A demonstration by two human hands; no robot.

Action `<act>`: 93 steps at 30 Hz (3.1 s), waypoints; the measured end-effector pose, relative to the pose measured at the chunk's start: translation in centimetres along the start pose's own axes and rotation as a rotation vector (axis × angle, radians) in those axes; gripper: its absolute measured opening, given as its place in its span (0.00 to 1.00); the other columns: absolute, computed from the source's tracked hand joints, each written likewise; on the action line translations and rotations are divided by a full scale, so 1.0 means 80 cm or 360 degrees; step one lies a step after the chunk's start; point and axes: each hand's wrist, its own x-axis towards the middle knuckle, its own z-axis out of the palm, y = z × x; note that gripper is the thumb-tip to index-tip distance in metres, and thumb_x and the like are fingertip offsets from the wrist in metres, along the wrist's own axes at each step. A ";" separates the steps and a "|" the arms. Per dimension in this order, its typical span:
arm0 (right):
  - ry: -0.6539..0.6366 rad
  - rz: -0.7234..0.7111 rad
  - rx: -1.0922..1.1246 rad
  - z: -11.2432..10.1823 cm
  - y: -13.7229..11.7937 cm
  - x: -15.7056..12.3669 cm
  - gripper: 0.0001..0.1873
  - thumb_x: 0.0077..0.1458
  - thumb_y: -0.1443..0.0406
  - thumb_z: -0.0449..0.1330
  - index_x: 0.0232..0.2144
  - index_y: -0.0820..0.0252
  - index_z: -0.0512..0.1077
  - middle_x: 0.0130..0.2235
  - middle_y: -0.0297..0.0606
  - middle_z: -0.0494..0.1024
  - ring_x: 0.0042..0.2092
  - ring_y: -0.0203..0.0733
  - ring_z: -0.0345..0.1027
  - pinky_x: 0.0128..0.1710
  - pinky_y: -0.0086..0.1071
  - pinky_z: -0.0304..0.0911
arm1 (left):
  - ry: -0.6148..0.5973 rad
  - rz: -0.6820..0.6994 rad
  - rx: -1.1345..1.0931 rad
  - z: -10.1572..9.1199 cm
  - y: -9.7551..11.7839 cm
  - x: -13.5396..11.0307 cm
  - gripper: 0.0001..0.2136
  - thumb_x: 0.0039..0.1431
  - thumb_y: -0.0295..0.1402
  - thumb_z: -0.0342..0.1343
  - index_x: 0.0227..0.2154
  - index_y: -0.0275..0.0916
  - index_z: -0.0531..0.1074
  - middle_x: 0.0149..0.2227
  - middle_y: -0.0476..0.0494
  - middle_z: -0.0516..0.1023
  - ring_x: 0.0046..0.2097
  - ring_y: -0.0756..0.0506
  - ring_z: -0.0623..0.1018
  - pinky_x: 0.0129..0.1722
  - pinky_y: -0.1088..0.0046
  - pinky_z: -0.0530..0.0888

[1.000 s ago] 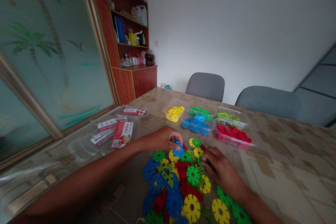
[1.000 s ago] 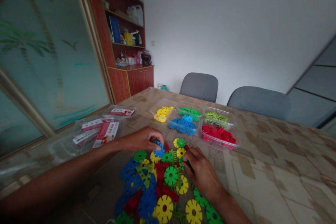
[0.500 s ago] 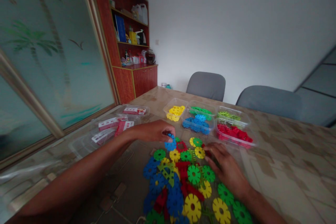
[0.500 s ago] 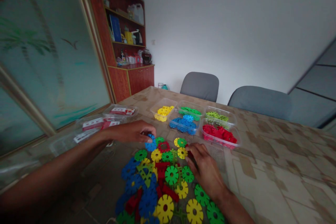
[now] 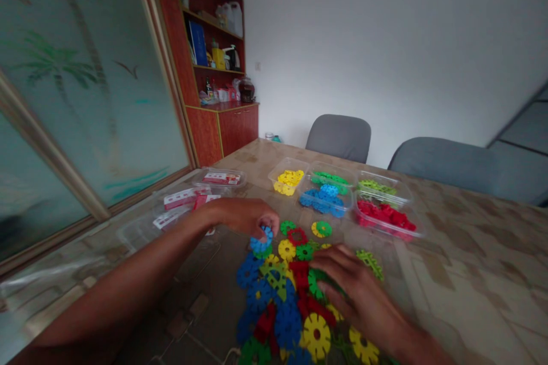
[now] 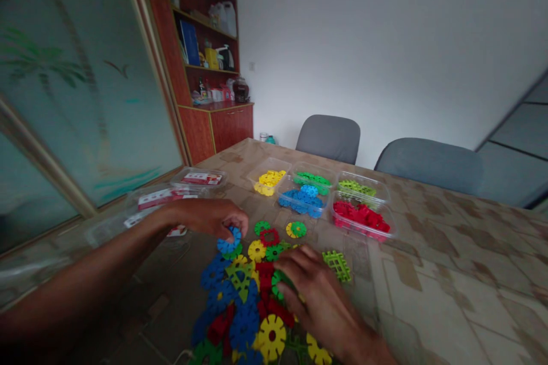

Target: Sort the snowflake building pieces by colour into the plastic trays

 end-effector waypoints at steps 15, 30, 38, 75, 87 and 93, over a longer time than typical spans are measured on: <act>-0.0323 -0.0176 -0.0377 0.039 -0.051 0.005 0.18 0.46 0.58 0.68 0.39 0.57 0.71 0.39 0.34 0.76 0.39 0.45 0.70 0.37 0.33 0.67 | 0.0351 0.0235 0.0139 0.013 -0.007 0.024 0.07 0.55 0.27 0.56 0.37 0.37 0.75 0.33 0.48 0.78 0.32 0.49 0.75 0.31 0.78 0.65; 0.0148 0.0004 -0.0258 0.035 -0.028 0.003 0.08 0.58 0.69 0.56 0.27 0.58 0.70 0.29 0.32 0.74 0.31 0.37 0.68 0.31 0.26 0.60 | 0.0898 0.0171 -0.0423 0.035 -0.024 0.058 0.08 0.51 0.30 0.56 0.35 0.33 0.74 0.32 0.47 0.76 0.33 0.49 0.73 0.33 0.78 0.68; 0.0402 0.0540 0.0254 -0.008 0.030 0.007 0.18 0.62 0.58 0.48 0.24 0.59 0.66 0.21 0.30 0.67 0.24 0.34 0.62 0.24 0.25 0.55 | 0.1036 0.0135 -0.0690 0.036 -0.029 0.079 0.11 0.51 0.35 0.56 0.35 0.33 0.70 0.24 0.50 0.71 0.23 0.53 0.69 0.20 0.81 0.65; -0.0222 0.0092 0.0019 0.016 -0.031 0.031 0.10 0.56 0.68 0.60 0.41 0.56 0.71 0.44 0.35 0.74 0.47 0.42 0.66 0.48 0.35 0.62 | 0.0225 -0.0071 0.0615 0.054 -0.012 -0.016 0.16 0.51 0.29 0.62 0.42 0.41 0.68 0.43 0.45 0.71 0.44 0.42 0.72 0.41 0.72 0.66; -0.0125 0.0372 0.0150 0.001 0.012 0.026 0.11 0.59 0.68 0.52 0.41 0.56 0.71 0.34 0.36 0.78 0.35 0.41 0.72 0.35 0.31 0.63 | 0.0442 0.0083 0.0467 0.054 -0.010 -0.002 0.07 0.59 0.25 0.49 0.36 0.40 0.71 0.29 0.50 0.73 0.32 0.48 0.72 0.31 0.78 0.62; -0.0138 0.0414 0.0073 -0.003 0.015 0.024 0.08 0.57 0.68 0.53 0.38 0.58 0.71 0.34 0.37 0.77 0.35 0.42 0.72 0.34 0.30 0.60 | 0.0387 0.0061 0.0568 0.049 -0.011 -0.002 0.05 0.57 0.25 0.52 0.34 0.39 0.71 0.33 0.47 0.74 0.37 0.46 0.73 0.36 0.76 0.64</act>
